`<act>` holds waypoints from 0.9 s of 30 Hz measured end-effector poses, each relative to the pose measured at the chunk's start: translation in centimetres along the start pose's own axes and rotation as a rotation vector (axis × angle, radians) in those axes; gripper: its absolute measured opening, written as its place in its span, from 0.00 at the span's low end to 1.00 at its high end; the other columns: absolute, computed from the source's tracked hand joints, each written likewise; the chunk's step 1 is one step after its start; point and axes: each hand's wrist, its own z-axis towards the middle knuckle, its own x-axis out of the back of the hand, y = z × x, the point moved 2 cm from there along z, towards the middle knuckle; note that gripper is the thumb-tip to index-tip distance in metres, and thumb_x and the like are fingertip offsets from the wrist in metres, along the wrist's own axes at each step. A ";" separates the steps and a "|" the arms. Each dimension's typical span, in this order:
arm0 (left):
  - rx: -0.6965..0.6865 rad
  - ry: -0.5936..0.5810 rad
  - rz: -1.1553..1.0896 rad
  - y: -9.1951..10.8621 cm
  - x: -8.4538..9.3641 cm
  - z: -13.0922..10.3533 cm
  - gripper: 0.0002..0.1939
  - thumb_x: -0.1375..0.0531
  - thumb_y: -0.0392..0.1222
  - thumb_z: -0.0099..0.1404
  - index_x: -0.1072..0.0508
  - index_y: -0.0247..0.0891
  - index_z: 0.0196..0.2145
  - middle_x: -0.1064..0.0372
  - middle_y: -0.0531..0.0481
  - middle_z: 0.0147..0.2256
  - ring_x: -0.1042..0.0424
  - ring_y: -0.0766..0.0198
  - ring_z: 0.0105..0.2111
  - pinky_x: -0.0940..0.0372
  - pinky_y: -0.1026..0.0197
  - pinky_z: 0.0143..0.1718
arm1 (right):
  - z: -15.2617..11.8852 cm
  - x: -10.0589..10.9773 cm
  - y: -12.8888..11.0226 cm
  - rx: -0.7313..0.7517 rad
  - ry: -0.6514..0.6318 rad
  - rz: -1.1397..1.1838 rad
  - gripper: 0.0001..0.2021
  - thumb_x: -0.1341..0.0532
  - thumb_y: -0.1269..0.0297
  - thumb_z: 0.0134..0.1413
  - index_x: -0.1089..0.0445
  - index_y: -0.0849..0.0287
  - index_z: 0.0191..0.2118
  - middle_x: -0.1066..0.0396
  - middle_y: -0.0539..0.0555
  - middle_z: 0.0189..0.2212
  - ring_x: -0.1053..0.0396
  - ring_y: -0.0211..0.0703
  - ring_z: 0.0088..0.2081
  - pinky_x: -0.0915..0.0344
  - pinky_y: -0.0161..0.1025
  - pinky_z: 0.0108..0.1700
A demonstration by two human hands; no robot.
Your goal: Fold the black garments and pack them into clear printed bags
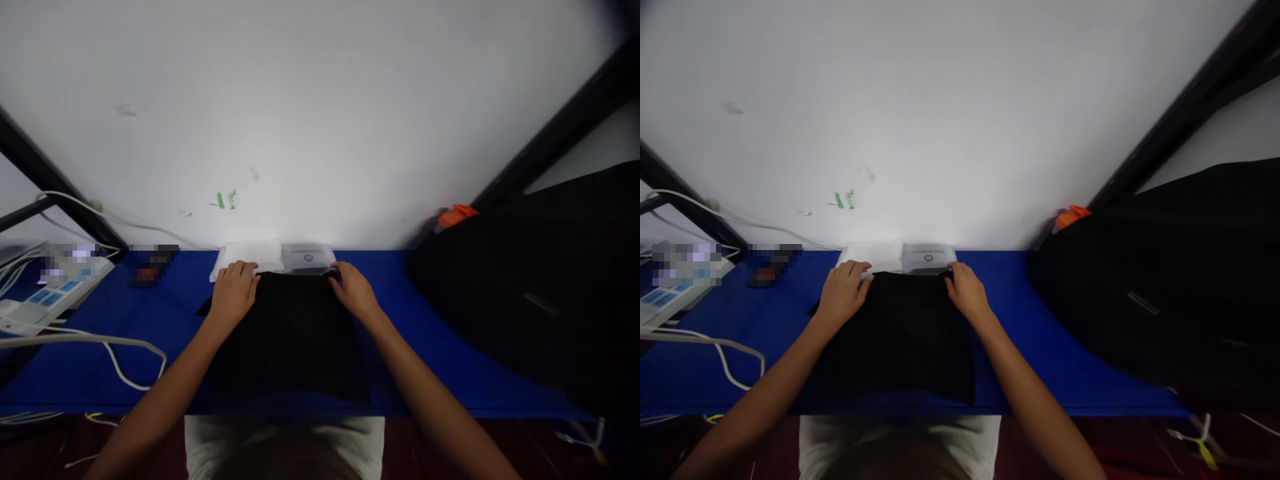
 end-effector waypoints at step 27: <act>-0.138 -0.636 -0.352 -0.3 3.9 -10.6 0.05 0.47 0.42 0.70 0.31 0.43 0.40 0.28 0.52 0.36 0.28 0.60 0.36 0.37 0.58 0.40 | -11.2 4.8 -7.9 0.404 -0.696 -0.087 0.06 0.36 0.66 0.56 0.33 0.56 0.30 0.29 0.51 0.30 0.30 0.43 0.31 0.38 0.37 0.28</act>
